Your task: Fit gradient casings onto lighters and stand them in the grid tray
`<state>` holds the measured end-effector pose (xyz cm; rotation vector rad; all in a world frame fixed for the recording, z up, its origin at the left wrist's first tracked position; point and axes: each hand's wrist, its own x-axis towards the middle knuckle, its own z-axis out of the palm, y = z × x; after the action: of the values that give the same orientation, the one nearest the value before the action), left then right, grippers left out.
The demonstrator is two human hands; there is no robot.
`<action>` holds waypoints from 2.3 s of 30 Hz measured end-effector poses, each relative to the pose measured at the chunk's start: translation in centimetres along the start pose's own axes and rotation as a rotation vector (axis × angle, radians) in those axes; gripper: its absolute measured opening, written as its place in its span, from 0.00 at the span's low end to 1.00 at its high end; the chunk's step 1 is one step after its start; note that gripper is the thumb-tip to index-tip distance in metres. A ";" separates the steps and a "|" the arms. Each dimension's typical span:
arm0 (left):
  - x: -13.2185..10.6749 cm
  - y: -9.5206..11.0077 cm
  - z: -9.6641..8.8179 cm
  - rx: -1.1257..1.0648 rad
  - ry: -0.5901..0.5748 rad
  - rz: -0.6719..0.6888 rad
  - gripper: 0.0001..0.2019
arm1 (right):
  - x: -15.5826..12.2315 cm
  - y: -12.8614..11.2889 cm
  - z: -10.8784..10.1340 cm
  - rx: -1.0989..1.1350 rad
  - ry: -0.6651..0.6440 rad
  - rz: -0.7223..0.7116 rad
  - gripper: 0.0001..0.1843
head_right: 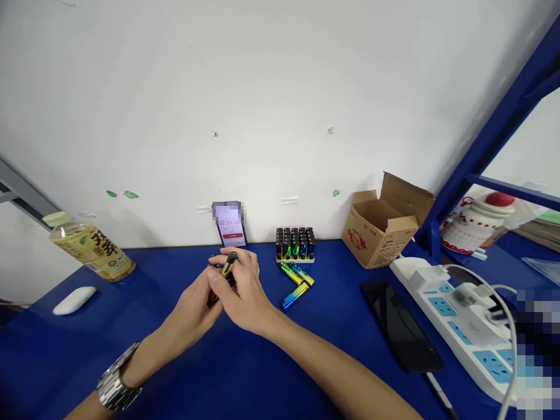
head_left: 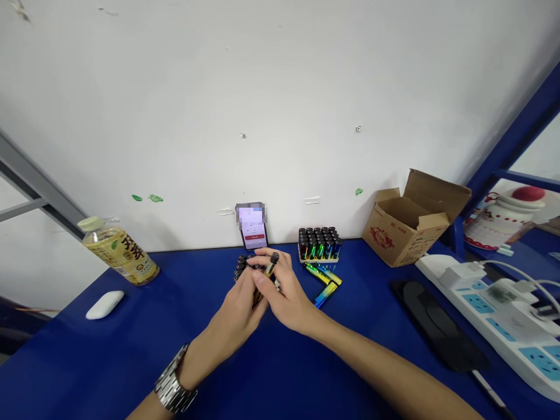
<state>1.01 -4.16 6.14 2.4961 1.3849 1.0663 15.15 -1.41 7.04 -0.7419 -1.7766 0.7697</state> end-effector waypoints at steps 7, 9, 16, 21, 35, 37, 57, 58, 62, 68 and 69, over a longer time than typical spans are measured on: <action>0.3 -3.6 -0.2 -0.204 0.402 -0.552 0.23 | 1.5 4.2 -1.8 0.490 0.249 0.273 0.16; 0.5 -5.4 -0.3 -0.253 0.493 -0.691 0.25 | 1.5 5.7 -2.2 0.561 0.217 0.374 0.20; -0.7 -9.7 1.5 -0.162 0.434 -0.826 0.21 | 0.5 7.8 -1.4 0.579 0.133 0.611 0.30; -1.0 -9.8 1.8 -0.121 0.363 -0.833 0.20 | 0.5 7.7 -1.1 0.558 0.247 0.691 0.20; -1.0 -9.5 1.7 -0.053 0.285 -0.818 0.17 | 0.6 7.3 -2.1 0.677 -0.147 0.595 0.27; -1.0 -9.6 1.6 -0.045 0.282 -0.808 0.17 | 0.8 7.4 -2.4 0.654 -0.127 0.519 0.28; -0.9 -8.9 1.5 -0.042 0.308 -0.786 0.17 | 0.3 6.8 -2.8 -0.229 -0.281 0.055 0.09; -0.8 -8.8 1.4 -0.046 0.320 -0.786 0.17 | 0.3 6.5 -2.8 -0.295 -0.292 0.025 0.11; -0.6 -8.1 0.9 -0.137 0.434 -0.768 0.19 | 0.4 5.5 -2.3 -0.500 -0.347 0.018 0.20; -0.7 -4.1 0.5 -0.286 0.545 -0.613 0.18 | 0.3 3.6 -1.9 -0.424 -0.173 -0.020 0.17; -0.9 -3.2 0.7 -0.288 0.517 -0.580 0.18 | 0.2 3.1 -1.8 -0.363 -0.164 -0.042 0.15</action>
<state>-1.16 -2.82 3.85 1.5197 1.7572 1.6608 17.24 0.89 5.27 -0.8946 -2.1050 0.4946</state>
